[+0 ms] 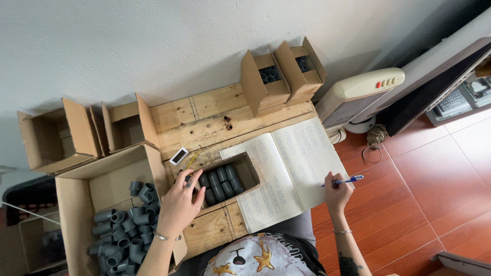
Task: The person repeatedly picks up gray plastic pipe fittings from a box, measures them with a yellow tape measure, and records the measurements in a notebook. The person handles each fitting one at a time, measures its length, and writes down the result before returning the fitting to the box.
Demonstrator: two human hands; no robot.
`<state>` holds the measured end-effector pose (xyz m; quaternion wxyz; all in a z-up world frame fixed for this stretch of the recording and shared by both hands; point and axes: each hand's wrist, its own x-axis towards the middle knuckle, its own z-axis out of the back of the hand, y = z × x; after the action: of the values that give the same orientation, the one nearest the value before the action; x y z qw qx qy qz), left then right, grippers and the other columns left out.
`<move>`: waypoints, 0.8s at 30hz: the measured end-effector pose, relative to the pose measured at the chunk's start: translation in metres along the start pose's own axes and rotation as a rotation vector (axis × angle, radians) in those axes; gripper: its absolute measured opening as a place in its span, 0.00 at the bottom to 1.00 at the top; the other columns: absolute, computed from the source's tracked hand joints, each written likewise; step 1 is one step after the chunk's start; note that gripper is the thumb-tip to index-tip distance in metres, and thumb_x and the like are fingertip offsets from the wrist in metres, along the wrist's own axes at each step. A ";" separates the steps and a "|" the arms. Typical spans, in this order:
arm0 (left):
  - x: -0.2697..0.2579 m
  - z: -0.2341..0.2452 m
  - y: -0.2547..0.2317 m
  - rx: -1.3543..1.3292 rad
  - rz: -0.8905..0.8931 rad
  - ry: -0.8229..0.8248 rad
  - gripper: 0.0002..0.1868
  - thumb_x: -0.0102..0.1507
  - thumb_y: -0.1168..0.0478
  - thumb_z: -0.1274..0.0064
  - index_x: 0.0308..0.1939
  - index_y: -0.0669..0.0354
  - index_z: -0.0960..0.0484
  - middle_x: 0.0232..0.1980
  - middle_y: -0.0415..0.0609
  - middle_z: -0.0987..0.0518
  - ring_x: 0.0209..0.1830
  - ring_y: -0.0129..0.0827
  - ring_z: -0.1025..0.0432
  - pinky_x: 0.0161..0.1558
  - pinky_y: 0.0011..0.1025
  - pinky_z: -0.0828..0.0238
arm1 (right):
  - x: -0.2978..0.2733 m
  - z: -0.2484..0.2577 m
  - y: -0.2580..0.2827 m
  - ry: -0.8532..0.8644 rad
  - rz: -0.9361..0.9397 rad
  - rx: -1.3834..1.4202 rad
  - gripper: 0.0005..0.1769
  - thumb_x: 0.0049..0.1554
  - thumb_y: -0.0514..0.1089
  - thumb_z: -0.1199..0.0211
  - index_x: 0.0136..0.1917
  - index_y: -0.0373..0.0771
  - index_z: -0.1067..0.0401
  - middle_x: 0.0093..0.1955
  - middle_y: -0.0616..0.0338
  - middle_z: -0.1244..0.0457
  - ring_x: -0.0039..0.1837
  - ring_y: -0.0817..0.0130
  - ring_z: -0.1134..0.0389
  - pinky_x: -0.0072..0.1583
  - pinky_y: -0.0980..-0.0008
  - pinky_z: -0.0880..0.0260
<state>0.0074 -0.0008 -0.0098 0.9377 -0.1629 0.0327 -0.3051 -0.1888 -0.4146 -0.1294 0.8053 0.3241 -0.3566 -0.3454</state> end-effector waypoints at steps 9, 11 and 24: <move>0.001 0.001 0.001 0.001 0.008 0.043 0.27 0.66 0.49 0.52 0.69 0.47 0.28 0.65 0.46 0.30 0.32 0.31 0.22 0.22 0.34 0.18 | 0.047 -0.002 0.002 0.191 0.319 -0.028 0.10 0.57 0.39 0.27 0.52 0.39 0.23 0.49 0.55 0.31 0.48 0.64 0.30 0.50 0.67 0.27; 0.001 0.001 0.001 -0.007 0.008 0.037 0.26 0.66 0.49 0.52 0.69 0.47 0.28 0.65 0.45 0.30 0.31 0.31 0.22 0.23 0.35 0.19 | 0.062 -0.007 0.006 0.229 0.440 -0.131 0.10 0.59 0.41 0.30 0.54 0.42 0.23 0.52 0.54 0.31 0.52 0.61 0.29 0.50 0.60 0.25; 0.002 0.005 0.001 -0.051 -0.013 0.031 0.24 0.67 0.48 0.52 0.66 0.50 0.25 0.63 0.45 0.31 0.37 0.31 0.23 0.24 0.34 0.18 | 0.089 -0.026 -0.011 0.419 0.538 -0.401 0.27 0.57 0.24 0.48 0.63 0.44 0.23 0.60 0.57 0.32 0.57 0.57 0.32 0.57 0.55 0.26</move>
<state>0.0098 0.0003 -0.0048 0.9307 -0.1821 0.0538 -0.3127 -0.1265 -0.4837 -0.1201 0.9697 0.1190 -0.1821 -0.1111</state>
